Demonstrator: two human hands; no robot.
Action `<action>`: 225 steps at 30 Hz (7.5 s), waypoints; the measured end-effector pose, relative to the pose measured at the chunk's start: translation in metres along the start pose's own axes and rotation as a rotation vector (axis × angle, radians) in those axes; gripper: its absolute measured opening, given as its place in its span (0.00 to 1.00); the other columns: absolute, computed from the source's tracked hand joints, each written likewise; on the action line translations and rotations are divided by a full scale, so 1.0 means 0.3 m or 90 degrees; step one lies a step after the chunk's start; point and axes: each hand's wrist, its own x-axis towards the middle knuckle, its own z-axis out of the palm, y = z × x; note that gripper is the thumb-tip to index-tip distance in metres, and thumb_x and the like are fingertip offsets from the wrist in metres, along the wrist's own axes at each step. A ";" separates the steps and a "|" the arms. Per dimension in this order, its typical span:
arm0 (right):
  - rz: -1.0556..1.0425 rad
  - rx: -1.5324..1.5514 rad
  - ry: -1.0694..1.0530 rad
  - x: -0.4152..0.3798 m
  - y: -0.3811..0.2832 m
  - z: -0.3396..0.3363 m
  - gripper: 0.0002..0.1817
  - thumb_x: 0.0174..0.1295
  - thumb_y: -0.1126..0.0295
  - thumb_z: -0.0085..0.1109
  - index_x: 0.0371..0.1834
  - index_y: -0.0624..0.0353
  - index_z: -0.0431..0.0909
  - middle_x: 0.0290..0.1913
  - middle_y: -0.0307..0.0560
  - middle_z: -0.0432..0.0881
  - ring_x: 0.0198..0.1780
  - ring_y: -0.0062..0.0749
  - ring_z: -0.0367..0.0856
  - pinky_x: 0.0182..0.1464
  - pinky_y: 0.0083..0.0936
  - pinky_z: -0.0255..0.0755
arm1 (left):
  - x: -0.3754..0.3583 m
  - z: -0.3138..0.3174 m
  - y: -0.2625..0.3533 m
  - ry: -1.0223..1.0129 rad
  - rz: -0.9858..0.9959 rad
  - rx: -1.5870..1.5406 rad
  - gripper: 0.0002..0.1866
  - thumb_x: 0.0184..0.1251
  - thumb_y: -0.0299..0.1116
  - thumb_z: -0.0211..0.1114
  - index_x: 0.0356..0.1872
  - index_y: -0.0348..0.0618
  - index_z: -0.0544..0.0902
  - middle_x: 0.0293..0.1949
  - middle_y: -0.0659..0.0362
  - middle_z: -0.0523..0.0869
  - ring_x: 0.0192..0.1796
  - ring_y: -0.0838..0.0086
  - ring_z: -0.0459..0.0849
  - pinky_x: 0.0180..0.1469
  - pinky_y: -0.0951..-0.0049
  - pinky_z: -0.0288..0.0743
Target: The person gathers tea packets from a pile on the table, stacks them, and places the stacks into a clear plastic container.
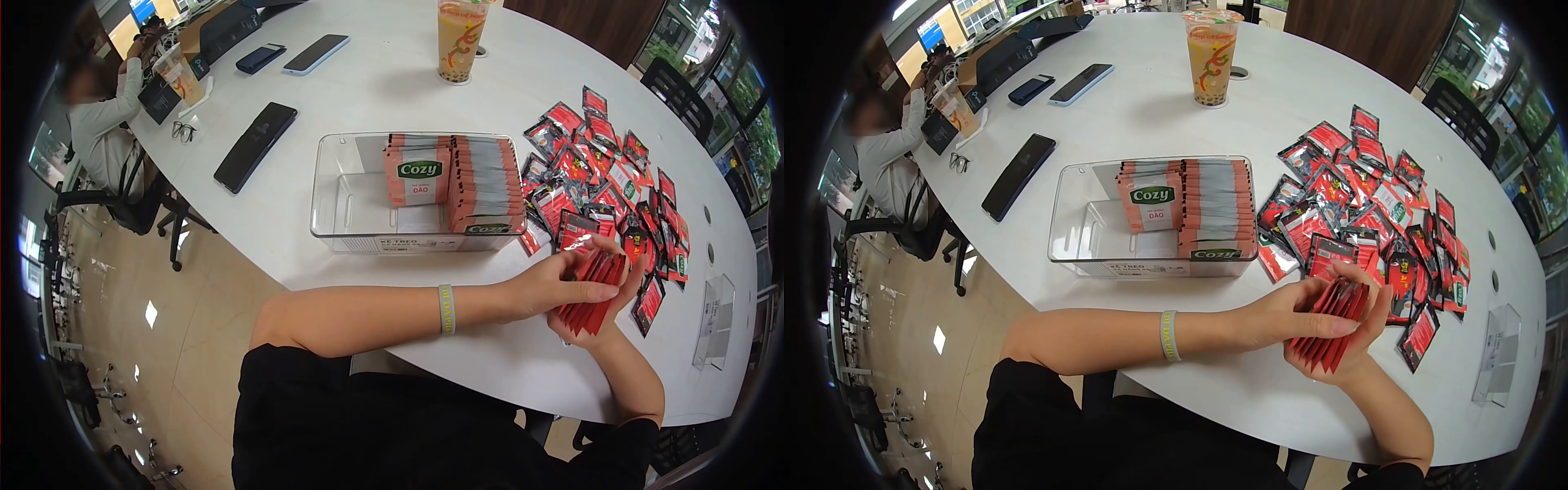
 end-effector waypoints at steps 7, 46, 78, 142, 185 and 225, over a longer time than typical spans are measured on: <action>-0.015 -0.020 0.022 -0.002 -0.005 0.001 0.67 0.33 0.72 0.69 0.70 0.43 0.24 0.58 0.58 0.55 0.52 0.41 0.66 0.48 0.34 0.68 | 0.001 -0.001 -0.009 0.001 -0.025 -0.003 0.36 0.55 0.50 0.67 0.57 0.35 0.64 0.52 0.54 0.72 0.56 0.73 0.71 0.58 0.73 0.63; -0.336 -0.386 0.107 0.083 -0.079 0.016 0.52 0.53 0.27 0.03 0.50 0.62 0.65 0.47 0.47 0.75 0.47 0.34 0.66 0.51 0.32 0.56 | -0.293 0.136 0.097 0.314 0.346 0.661 0.24 0.40 0.29 0.71 0.44 0.38 0.75 0.37 0.54 0.77 0.37 0.64 0.79 0.41 0.70 0.73; -0.422 -0.331 0.120 0.044 -0.106 -0.020 0.68 0.40 0.73 0.69 0.64 0.11 0.19 0.63 0.60 0.49 0.52 0.54 0.64 0.47 0.47 0.70 | -0.489 0.068 0.314 0.535 0.265 0.719 0.26 0.41 0.34 0.72 0.43 0.33 0.75 0.35 0.53 0.81 0.36 0.69 0.80 0.41 0.73 0.73; -0.032 -0.248 -0.084 0.099 -0.028 -0.021 0.28 0.43 0.69 0.67 0.51 0.59 0.72 0.45 0.47 0.75 0.47 0.40 0.72 0.50 0.35 0.60 | -0.318 0.059 0.220 0.508 0.510 0.776 0.53 0.51 0.34 0.69 0.65 0.27 0.37 0.66 0.35 0.47 0.70 0.53 0.48 0.69 0.58 0.44; -0.218 -0.099 -0.149 0.131 0.109 -0.013 0.13 0.31 0.73 0.66 0.22 0.58 0.72 0.27 0.43 0.70 0.32 0.38 0.72 0.38 0.36 0.69 | 0.046 -0.050 0.011 0.251 0.551 0.701 0.24 0.68 0.34 0.52 0.63 0.36 0.62 0.53 0.46 0.73 0.54 0.60 0.73 0.59 0.65 0.63; -0.373 -0.186 0.068 0.100 0.101 -0.019 0.19 0.32 0.70 0.67 0.33 0.53 0.76 0.32 0.36 0.76 0.31 0.27 0.76 0.44 0.32 0.65 | 0.011 0.023 0.017 0.281 0.208 0.012 0.33 0.68 0.58 0.42 0.63 0.41 0.61 0.45 0.60 0.75 0.50 0.76 0.74 0.56 0.74 0.66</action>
